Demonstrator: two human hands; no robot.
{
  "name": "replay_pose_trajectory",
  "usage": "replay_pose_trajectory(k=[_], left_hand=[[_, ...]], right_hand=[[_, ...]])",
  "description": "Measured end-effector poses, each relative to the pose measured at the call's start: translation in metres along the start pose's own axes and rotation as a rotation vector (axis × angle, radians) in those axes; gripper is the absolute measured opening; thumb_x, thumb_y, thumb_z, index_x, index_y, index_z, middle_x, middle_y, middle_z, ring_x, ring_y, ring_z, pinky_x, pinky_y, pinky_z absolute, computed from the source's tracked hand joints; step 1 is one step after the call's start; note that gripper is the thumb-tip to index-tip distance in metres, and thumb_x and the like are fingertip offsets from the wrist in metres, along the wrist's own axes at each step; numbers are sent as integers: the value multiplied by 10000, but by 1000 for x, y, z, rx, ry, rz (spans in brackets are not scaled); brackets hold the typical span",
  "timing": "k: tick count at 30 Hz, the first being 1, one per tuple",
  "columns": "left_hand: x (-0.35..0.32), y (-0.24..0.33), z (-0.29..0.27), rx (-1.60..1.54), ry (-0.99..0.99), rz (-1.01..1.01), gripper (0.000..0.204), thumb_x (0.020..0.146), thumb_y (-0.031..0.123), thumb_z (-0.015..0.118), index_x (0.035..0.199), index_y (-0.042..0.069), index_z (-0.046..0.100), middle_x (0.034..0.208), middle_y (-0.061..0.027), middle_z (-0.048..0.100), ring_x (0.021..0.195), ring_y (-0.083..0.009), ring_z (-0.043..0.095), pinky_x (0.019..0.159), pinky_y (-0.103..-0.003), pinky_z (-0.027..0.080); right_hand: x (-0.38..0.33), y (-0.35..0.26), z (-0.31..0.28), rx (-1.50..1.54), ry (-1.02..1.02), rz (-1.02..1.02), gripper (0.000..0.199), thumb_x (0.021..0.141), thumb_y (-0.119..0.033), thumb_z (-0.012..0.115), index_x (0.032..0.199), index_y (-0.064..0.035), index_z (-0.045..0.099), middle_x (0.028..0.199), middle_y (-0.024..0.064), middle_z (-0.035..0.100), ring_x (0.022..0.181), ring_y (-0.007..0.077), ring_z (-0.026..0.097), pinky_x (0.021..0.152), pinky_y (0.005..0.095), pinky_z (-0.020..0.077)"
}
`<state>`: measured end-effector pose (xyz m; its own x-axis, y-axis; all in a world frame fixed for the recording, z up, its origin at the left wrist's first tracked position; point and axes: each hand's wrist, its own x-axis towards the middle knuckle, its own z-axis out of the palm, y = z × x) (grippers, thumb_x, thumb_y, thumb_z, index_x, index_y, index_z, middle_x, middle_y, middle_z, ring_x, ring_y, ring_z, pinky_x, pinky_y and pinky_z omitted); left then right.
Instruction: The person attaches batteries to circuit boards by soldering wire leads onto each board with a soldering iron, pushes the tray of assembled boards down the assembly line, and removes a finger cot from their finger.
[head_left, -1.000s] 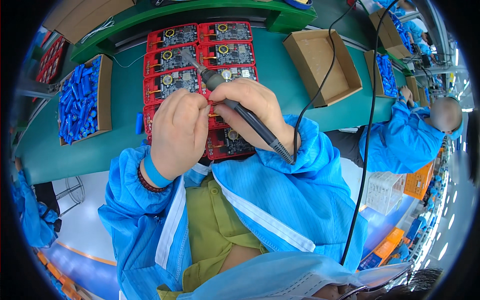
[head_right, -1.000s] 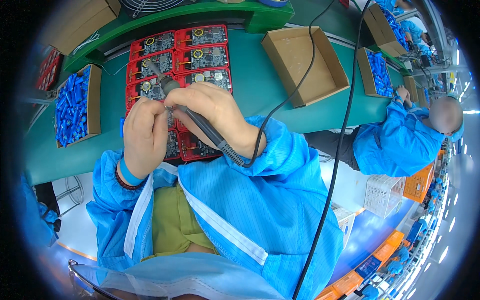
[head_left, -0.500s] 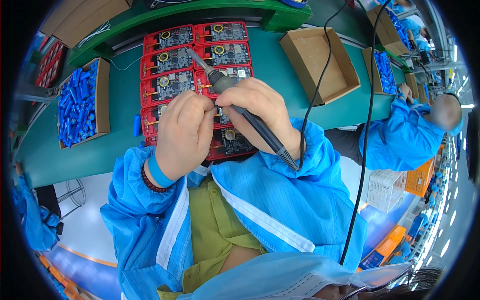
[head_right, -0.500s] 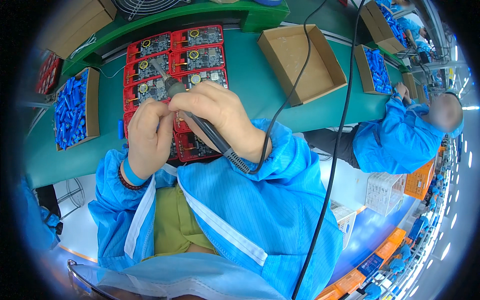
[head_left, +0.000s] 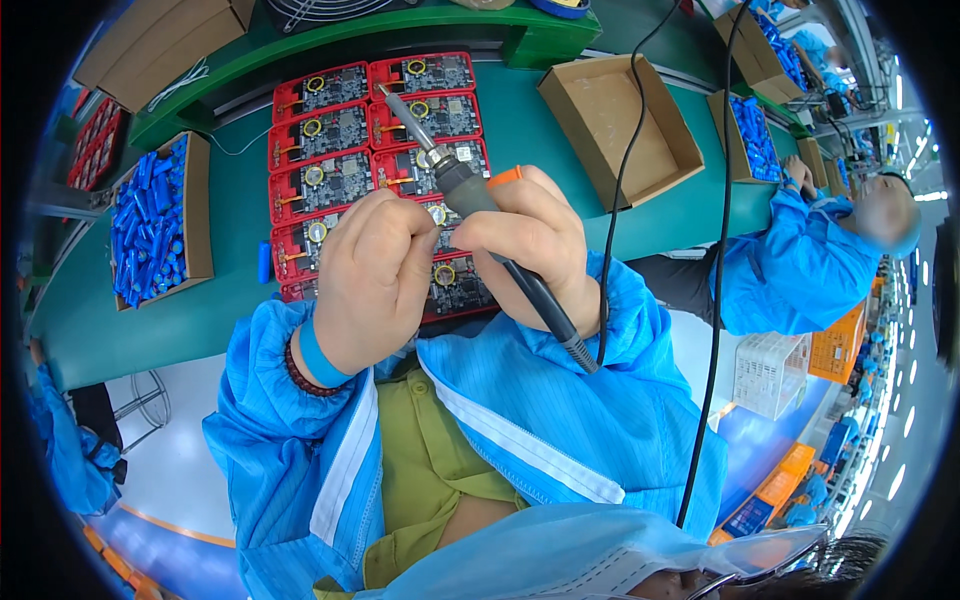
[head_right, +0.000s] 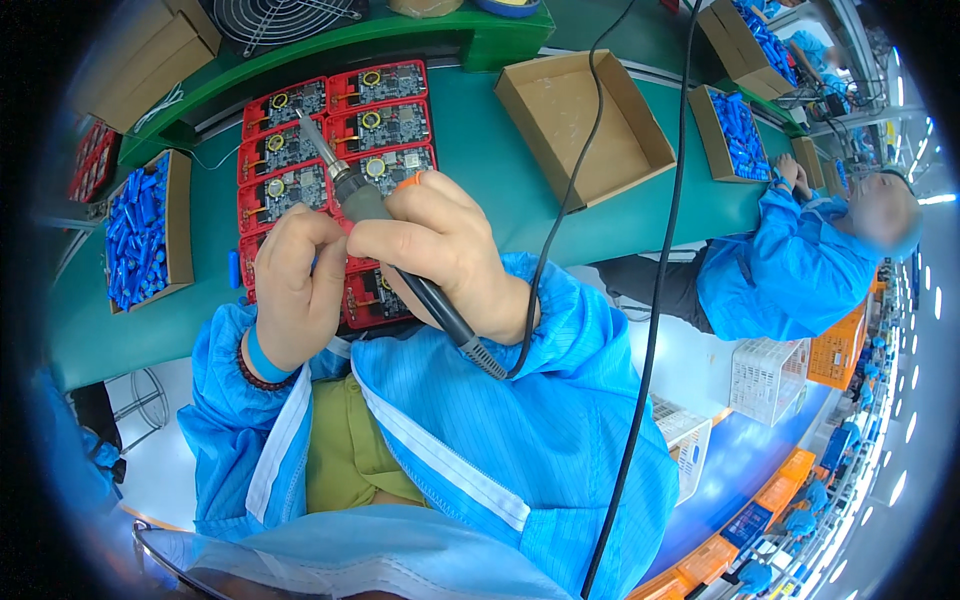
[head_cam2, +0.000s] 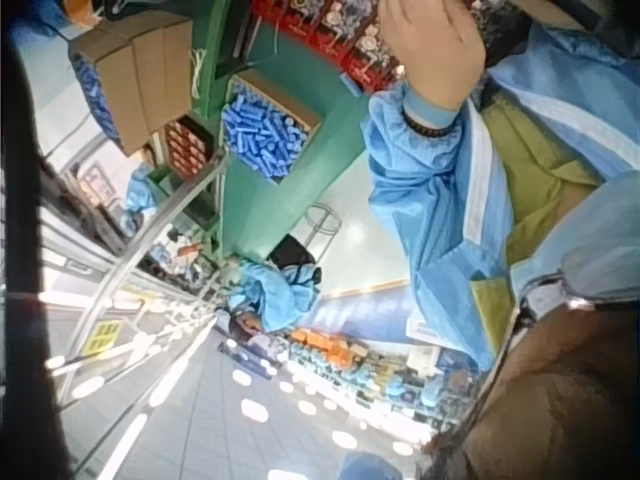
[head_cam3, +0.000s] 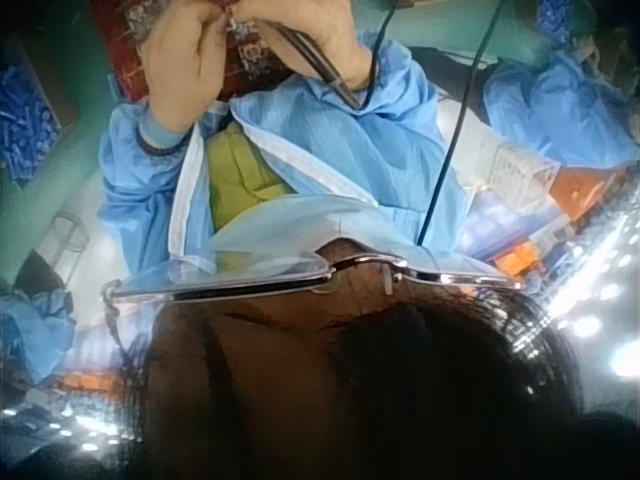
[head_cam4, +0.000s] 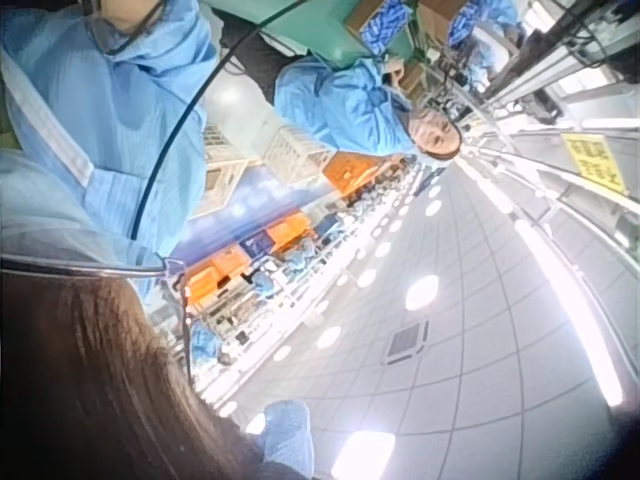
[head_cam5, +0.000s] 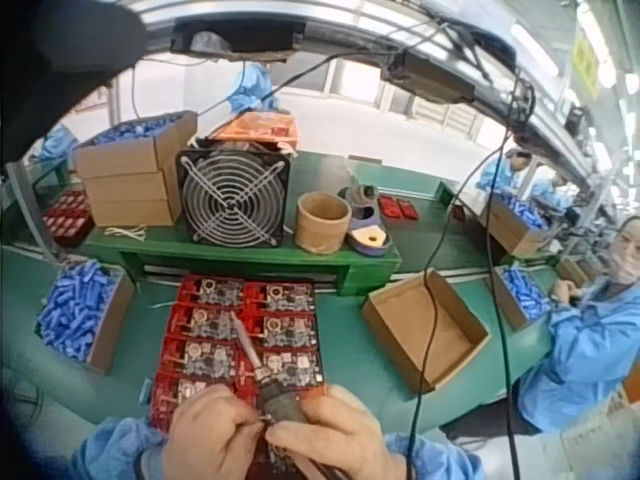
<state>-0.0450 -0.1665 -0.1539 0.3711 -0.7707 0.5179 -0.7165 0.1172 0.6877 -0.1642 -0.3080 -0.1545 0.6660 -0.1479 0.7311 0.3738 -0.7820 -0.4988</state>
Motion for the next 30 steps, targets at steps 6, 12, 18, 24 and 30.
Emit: replay_pose_trajectory(k=[6,12,18,24,30], left_hand=[[-13,-34,-39,-72,289,-401,56,930,63,486,912,17,513,784,-29,504,707,-99,468,624,-242,398],[-32,-48,-47,-240,316,-460,76,964,67,426,973,19,484,771,-11,474,705,-59,441,658,-202,381],[-54,-63,-60,-283,374,-532,95,981,85,410,987,26,483,765,-11,471,698,-59,446,653,-197,383],[-60,-75,-70,-319,385,-551,92,978,84,417,994,27,487,762,-2,471,694,-55,437,644,-199,380],[-66,-79,-70,-367,358,-572,76,959,75,442,983,25,494,759,6,466,692,-50,429,638,-194,372]], right_hand=[[-2,30,-55,-513,291,56,265,783,73,603,1003,-73,582,881,91,586,775,180,555,686,274,435],[-4,88,-110,-659,200,210,291,838,31,614,1108,-59,557,911,64,591,819,132,578,724,230,462],[-26,69,-98,-530,185,448,295,810,44,626,1087,-44,574,932,130,608,849,230,608,746,285,473],[-64,65,-67,-646,4,408,324,809,34,613,1111,-60,541,968,164,583,785,288,597,703,315,480],[-56,52,-32,-557,24,372,325,816,20,617,1118,-71,539,1036,162,564,734,261,600,650,309,481]])
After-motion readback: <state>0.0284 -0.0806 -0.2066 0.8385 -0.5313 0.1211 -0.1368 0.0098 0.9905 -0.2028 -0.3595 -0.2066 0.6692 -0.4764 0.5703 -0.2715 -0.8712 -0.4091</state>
